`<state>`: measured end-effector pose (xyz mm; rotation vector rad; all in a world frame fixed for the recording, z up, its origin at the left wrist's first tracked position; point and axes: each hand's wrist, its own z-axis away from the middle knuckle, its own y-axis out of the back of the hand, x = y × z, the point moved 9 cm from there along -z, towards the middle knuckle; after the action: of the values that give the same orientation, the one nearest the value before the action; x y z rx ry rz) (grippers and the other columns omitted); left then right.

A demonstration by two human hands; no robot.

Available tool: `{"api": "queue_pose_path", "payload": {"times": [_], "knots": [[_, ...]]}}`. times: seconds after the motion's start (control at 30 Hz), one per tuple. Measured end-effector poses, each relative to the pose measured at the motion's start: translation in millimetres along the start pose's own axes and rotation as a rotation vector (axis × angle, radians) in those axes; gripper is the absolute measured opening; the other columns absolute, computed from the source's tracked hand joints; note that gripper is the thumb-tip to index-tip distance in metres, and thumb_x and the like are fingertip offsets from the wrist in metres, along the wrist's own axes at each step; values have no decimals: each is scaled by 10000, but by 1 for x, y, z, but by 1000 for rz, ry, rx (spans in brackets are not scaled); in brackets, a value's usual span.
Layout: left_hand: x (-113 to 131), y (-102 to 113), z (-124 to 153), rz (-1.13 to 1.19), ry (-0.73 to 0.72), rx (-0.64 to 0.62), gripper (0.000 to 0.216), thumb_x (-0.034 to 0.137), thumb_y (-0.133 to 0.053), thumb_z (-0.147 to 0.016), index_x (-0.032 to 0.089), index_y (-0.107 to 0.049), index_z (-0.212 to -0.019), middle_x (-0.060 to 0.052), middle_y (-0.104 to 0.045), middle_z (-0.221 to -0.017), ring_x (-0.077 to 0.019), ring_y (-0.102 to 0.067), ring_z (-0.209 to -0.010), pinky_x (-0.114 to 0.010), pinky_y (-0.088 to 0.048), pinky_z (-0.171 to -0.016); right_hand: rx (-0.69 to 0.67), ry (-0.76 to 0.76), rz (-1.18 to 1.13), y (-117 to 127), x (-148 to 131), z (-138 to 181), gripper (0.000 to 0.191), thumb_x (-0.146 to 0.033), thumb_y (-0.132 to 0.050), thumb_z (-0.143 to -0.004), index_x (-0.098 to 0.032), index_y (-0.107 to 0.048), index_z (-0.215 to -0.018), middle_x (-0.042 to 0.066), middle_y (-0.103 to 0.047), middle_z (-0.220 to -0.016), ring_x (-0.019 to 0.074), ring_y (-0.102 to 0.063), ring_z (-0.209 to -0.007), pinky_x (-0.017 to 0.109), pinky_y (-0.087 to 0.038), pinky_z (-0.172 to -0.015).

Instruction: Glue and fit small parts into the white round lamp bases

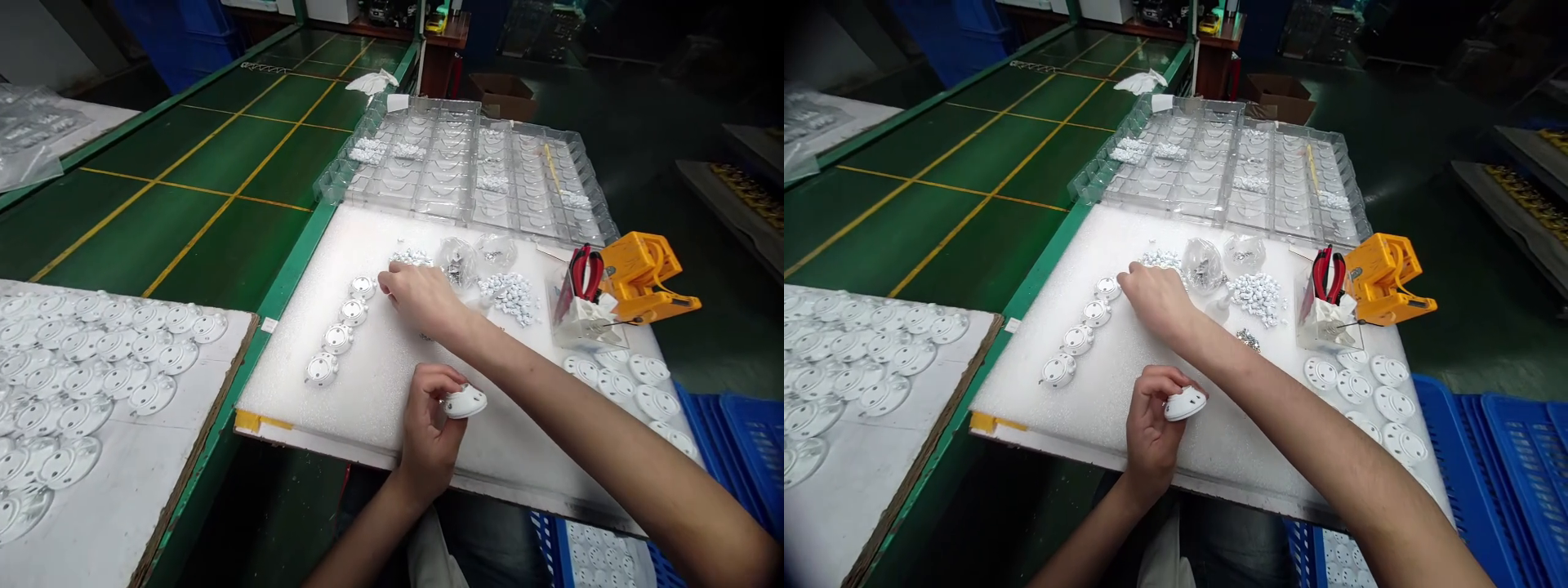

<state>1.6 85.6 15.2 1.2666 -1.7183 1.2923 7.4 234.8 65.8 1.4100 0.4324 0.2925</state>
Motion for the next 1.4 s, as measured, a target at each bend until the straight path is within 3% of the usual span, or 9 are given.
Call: {"api": "queue_pose_path", "payload": {"times": [0.07,0.13,0.17,0.23,0.4,0.5,0.73,1.1,1.4], "knots": [[1,-2,0,32,9,-24,66,208,-628,-992,236,-570,-1007,-19,-541,-1041,-155,-703,-884,-303,-543,-810,85,-23,-103,15,10,23,222,-106,-508,-974,-179,-702,-1054,86,-722,-1110,189,-670,-845,290,-404,-658],[1,-4,-1,51,20,-45,62,191,-631,-986,231,-588,-1006,-15,-547,-1031,-164,-723,-893,-309,-552,-816,268,-5,-509,35,26,60,74,-169,-633,-937,-180,-706,-937,48,-733,-987,154,-663,-790,266,-460,-679],[1,-5,-1,49,28,-58,56,190,-629,-986,229,-598,-1011,-17,-558,-1025,-170,-727,-895,-313,-555,-814,298,-9,-697,37,36,80,48,-217,-679,-920,-190,-710,-896,36,-733,-927,155,-665,-774,259,-480,-662],[3,-6,-3,4,32,-89,60,187,-630,-982,225,-627,-1028,-32,-587,-1032,-191,-729,-929,-332,-561,-833,344,-98,-923,29,60,122,92,-300,-742,-888,-211,-730,-868,31,-732,-870,167,-680,-789,257,-517,-658],[9,-11,-5,-207,7,-168,134,133,-617,-962,214,-685,-1044,-78,-695,-1038,-220,-699,-997,-366,-567,-889,386,-357,-1079,-17,96,190,129,-364,-797,-844,-237,-776,-859,59,-751,-895,166,-686,-729,252,-540,-589],[5,-14,-3,-218,55,-199,186,122,-593,-966,210,-662,-1115,-67,-747,-987,-198,-718,-919,-337,-584,-845,382,-336,-1166,-26,90,197,116,-362,-788,-860,-245,-785,-859,58,-747,-874,174,-701,-759,252,-568,-614],[-2,-10,4,-264,60,-160,358,75,-648,-904,239,-622,-1221,-38,-739,-1053,-160,-736,-957,-261,-590,-882,305,-198,-1114,-11,65,192,78,-297,-721,-927,-268,-786,-895,34,-752,-882,162,-698,-810,247,-548,-667],[-3,-13,4,-327,65,-202,322,98,-637,-914,226,-617,-1208,-55,-745,-1052,-185,-745,-949,-297,-608,-861,211,-174,-1034,-11,70,191,126,-317,-684,-946,-272,-796,-912,57,-754,-911,194,-696,-836,280,-549,-659],[0,-16,3,-333,56,-222,335,73,-625,-904,226,-611,-1201,-49,-759,-1040,-188,-754,-957,-306,-611,-884,212,-144,-1055,-14,71,192,120,-316,-690,-943,-272,-794,-902,51,-759,-890,196,-707,-837,292,-559,-693]]}}
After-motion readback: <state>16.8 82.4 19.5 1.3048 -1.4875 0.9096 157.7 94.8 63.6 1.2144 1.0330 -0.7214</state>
